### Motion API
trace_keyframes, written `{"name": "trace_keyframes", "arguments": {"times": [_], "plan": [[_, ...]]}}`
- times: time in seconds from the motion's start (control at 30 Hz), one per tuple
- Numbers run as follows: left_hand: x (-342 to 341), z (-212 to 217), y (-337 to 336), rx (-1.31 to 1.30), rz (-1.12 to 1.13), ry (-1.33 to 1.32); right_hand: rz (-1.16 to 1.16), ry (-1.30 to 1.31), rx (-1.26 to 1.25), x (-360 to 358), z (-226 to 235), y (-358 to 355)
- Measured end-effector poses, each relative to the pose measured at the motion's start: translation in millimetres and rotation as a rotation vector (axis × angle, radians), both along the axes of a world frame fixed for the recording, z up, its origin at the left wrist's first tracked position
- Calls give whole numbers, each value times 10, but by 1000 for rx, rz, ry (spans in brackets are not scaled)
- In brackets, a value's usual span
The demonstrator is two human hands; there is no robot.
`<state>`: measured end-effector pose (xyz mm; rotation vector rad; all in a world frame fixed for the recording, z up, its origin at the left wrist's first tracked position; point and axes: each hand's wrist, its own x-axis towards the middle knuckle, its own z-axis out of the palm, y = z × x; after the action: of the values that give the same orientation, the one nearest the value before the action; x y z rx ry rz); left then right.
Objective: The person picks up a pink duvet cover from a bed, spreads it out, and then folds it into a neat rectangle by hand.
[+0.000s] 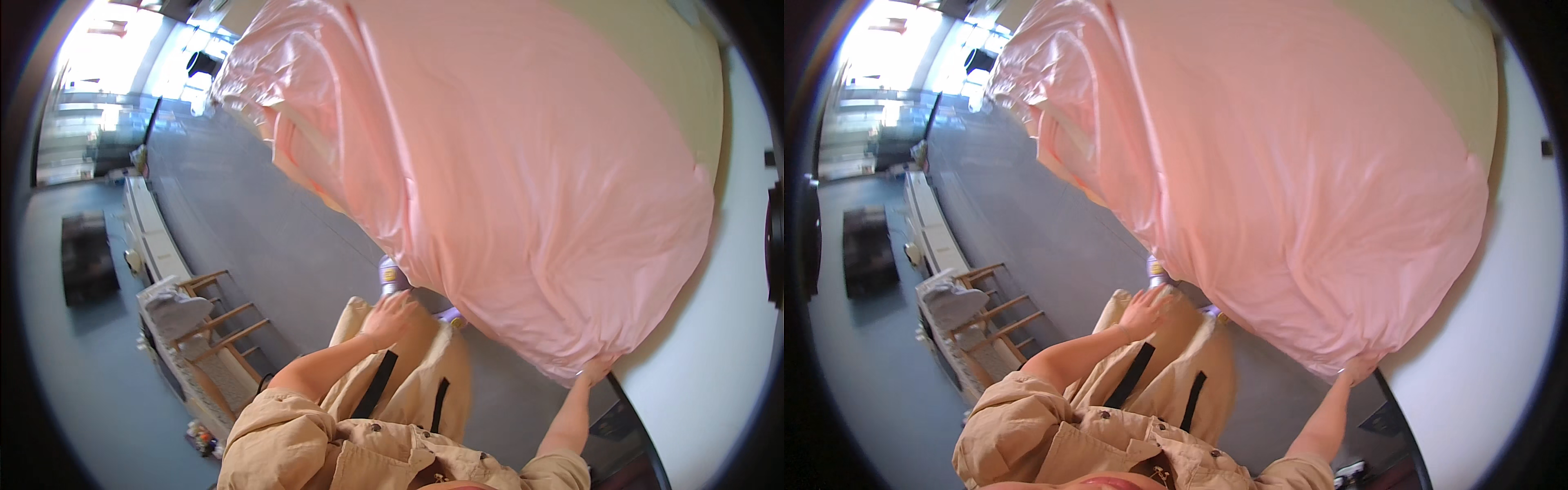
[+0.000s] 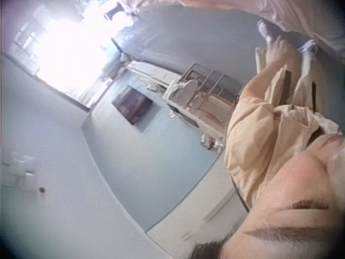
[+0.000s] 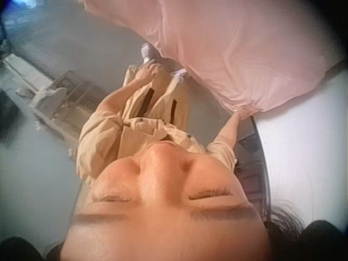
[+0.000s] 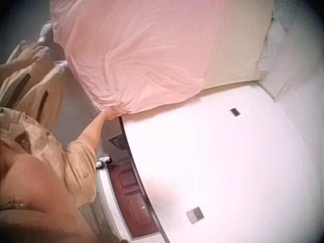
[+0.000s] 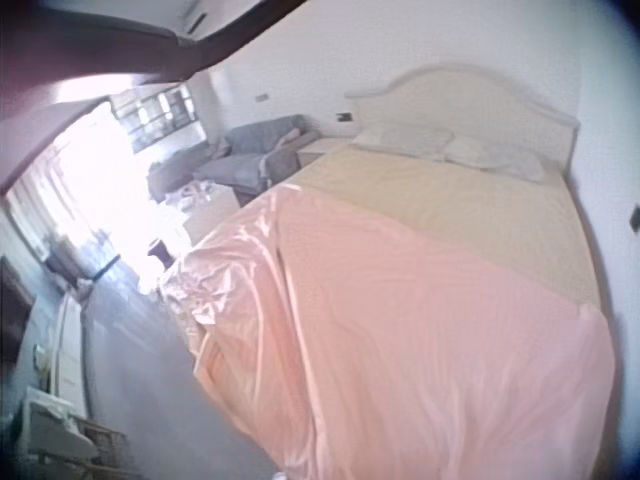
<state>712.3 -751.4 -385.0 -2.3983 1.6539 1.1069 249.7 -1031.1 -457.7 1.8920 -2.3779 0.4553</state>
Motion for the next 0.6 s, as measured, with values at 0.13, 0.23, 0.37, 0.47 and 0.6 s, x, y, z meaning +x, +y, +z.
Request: {"name": "trace_keyframes", "arguments": {"times": [0.13, 0.23, 0.37, 0.47, 0.6], "plan": [[948, -184, 896, 42, 428, 123, -168, 239, 580, 809, 76, 900], [1557, -302, 1387, 73, 681, 232, 13, 31, 568, 2189, 475, 1447], [2732, -372, 1824, 40, 809, 279, 361, -145, 583, 4182, 593, 2027], [3561, -223, 2287, -20, 1033, 305, 648, -320, 593, 5742, 674, 2474], [4977, -25, 2571, -128, 1272, 332, 889, -644, 689, 7601, 1054, 2740]]}}
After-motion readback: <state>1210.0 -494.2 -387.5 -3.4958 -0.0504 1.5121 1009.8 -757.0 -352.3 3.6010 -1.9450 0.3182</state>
